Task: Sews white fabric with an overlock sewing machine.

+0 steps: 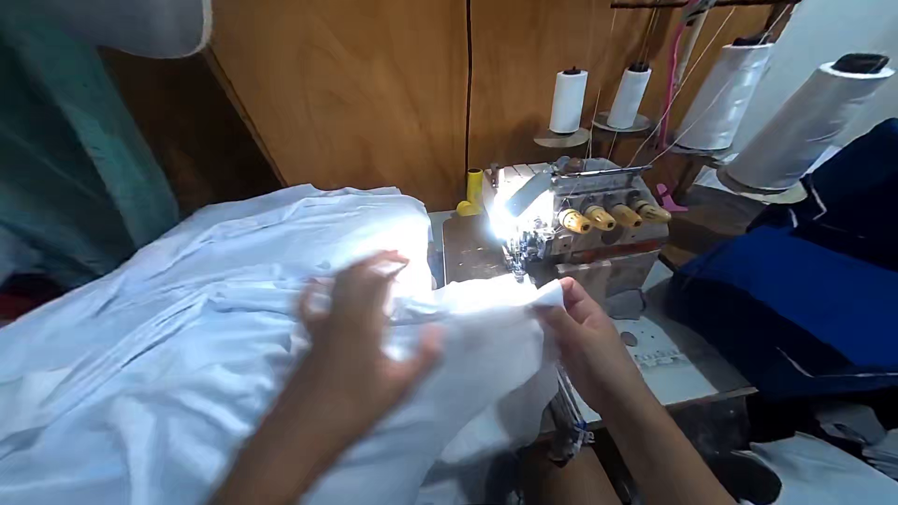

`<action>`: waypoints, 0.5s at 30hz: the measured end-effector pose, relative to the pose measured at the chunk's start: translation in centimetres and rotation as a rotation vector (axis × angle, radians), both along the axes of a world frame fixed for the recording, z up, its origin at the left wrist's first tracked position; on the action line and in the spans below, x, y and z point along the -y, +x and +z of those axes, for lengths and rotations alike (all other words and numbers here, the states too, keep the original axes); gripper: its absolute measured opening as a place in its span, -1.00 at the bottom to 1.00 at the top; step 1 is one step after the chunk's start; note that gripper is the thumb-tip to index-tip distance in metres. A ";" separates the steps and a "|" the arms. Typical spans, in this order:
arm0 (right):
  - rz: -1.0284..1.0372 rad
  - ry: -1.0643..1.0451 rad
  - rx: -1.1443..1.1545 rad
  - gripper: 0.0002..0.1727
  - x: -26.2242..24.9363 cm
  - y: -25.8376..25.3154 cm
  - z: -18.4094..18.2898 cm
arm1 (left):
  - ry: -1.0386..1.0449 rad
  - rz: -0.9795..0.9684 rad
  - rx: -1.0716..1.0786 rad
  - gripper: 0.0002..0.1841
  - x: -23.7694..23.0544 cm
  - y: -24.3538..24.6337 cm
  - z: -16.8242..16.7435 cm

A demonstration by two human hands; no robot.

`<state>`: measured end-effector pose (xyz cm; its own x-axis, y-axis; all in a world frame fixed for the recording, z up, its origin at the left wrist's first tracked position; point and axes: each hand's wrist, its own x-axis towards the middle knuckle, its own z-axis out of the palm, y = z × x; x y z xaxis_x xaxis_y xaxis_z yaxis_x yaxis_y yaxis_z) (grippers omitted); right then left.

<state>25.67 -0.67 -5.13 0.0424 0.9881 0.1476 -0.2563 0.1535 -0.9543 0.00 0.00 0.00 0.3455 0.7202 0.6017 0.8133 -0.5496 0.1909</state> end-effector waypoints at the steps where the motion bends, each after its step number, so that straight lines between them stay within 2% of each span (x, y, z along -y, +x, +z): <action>1: 0.021 0.075 0.044 -0.87 0.3 0.3 0.0 | 0.018 -0.081 -0.018 -0.23 -0.7 3.2 -1.2; 3: 0.041 0.190 0.123 -0.79 0.9 0.8 0.2 | -0.100 -0.249 -0.013 -0.34 -2.4 6.3 -1.6; 5: 0.040 0.240 0.211 -0.74 1.0 1.7 0.3 | -0.274 -0.462 0.061 -0.69 -4.0 6.6 -0.1; 6: 0.059 0.232 0.252 -0.71 1.0 2.2 0.2 | -0.339 -0.552 0.108 -0.81 -4.4 6.6 0.9; 7: 0.087 0.210 0.287 -0.67 1.0 2.5 -0.2 | -0.374 -0.611 0.170 -0.82 -4.3 6.8 1.7; 10: 0.169 0.122 0.289 -0.66 1.5 3.0 -2.5 | -0.240 -0.501 0.222 -0.84 -3.1 8.2 2.2; 12: 0.169 0.057 0.256 -0.67 2.0 3.1 -4.1 | -0.104 -0.348 0.181 -0.81 -3.5 8.9 0.6; 15: 0.093 -0.068 0.250 -0.63 2.6 3.1 -6.0 | -0.065 -0.148 0.208 -0.76 -4.9 9.0 -2.3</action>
<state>28.81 -3.23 -11.13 -0.0782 0.9941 0.0751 -0.0218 0.0736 -0.9970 9.03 4.93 -2.29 0.3232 0.7105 0.6251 0.6646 -0.6406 0.3845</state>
